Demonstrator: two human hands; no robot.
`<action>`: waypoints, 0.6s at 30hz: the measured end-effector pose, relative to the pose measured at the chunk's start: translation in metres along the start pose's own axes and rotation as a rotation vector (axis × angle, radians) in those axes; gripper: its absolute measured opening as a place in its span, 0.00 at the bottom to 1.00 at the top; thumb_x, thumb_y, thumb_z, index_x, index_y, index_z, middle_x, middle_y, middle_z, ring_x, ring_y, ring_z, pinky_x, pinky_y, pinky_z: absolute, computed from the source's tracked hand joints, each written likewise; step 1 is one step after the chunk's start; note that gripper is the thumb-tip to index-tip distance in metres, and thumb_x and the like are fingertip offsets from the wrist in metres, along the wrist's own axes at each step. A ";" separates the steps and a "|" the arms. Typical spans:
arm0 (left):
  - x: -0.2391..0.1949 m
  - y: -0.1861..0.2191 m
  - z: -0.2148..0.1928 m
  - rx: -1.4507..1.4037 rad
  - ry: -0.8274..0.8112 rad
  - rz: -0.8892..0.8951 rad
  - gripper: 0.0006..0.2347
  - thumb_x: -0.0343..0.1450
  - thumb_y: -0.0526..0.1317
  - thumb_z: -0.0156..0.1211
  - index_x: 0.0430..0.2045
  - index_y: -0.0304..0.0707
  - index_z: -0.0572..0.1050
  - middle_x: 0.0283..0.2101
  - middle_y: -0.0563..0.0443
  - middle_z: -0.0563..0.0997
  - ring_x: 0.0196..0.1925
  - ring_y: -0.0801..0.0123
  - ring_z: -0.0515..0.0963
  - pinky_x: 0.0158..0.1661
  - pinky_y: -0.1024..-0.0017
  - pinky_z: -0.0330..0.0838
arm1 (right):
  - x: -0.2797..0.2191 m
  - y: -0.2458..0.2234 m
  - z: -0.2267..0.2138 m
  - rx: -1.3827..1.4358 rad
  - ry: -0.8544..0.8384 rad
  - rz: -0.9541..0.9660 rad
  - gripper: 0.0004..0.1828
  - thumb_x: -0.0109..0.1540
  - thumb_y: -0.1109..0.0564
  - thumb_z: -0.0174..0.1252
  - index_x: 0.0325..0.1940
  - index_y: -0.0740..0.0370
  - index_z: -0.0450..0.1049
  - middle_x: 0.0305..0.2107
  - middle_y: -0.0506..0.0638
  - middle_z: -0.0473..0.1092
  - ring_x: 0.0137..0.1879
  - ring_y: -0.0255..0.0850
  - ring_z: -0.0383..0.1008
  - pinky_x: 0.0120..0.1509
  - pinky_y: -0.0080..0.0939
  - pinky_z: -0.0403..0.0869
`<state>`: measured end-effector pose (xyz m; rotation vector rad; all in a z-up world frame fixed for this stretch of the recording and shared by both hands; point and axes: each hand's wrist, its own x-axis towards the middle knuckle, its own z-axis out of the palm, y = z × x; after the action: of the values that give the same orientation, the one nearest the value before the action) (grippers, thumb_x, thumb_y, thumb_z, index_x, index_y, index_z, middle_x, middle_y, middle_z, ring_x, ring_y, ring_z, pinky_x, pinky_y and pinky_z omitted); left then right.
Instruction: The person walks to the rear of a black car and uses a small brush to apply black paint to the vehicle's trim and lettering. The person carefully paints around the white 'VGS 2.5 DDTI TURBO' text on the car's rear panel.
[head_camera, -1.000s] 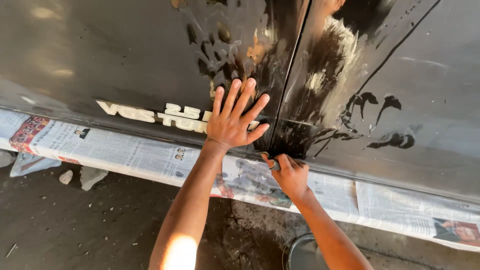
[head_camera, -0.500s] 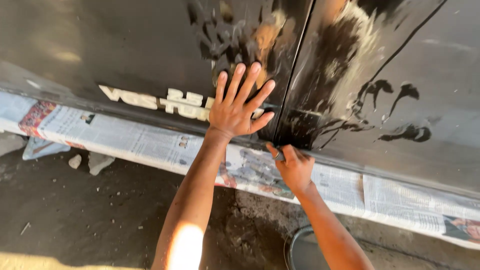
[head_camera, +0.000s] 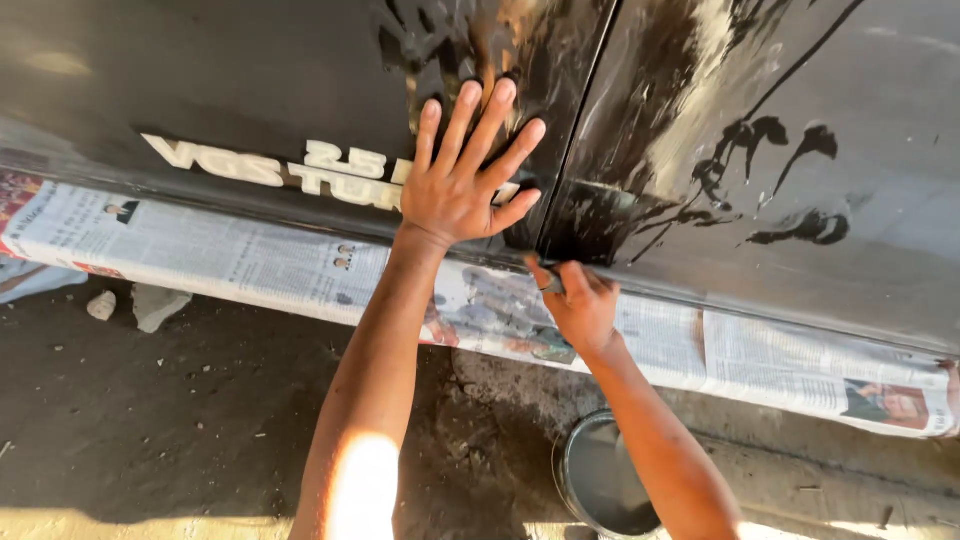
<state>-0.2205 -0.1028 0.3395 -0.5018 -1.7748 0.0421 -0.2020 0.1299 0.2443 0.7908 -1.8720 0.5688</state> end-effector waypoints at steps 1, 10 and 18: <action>0.001 -0.004 0.001 0.035 0.020 0.003 0.26 0.85 0.62 0.45 0.77 0.57 0.58 0.78 0.44 0.56 0.80 0.47 0.52 0.75 0.44 0.40 | 0.013 -0.003 -0.002 0.040 0.012 -0.030 0.17 0.61 0.55 0.74 0.29 0.60 0.70 0.20 0.48 0.72 0.21 0.45 0.70 0.27 0.42 0.67; 0.000 -0.004 -0.002 0.025 -0.013 -0.002 0.26 0.85 0.62 0.44 0.78 0.57 0.56 0.79 0.44 0.54 0.80 0.48 0.52 0.75 0.45 0.39 | 0.006 -0.002 0.008 0.054 0.066 -0.042 0.20 0.61 0.54 0.74 0.28 0.59 0.68 0.19 0.48 0.70 0.21 0.45 0.69 0.27 0.44 0.68; -0.004 -0.003 -0.004 0.035 0.024 0.010 0.26 0.84 0.60 0.43 0.78 0.56 0.55 0.80 0.45 0.53 0.81 0.49 0.51 0.76 0.46 0.36 | -0.009 -0.003 0.015 -0.042 0.006 -0.036 0.20 0.60 0.53 0.74 0.26 0.58 0.68 0.18 0.49 0.68 0.22 0.48 0.68 0.29 0.45 0.68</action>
<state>-0.2167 -0.1080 0.3380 -0.4840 -1.7449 0.0736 -0.2060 0.1202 0.2300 0.7931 -1.8543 0.5077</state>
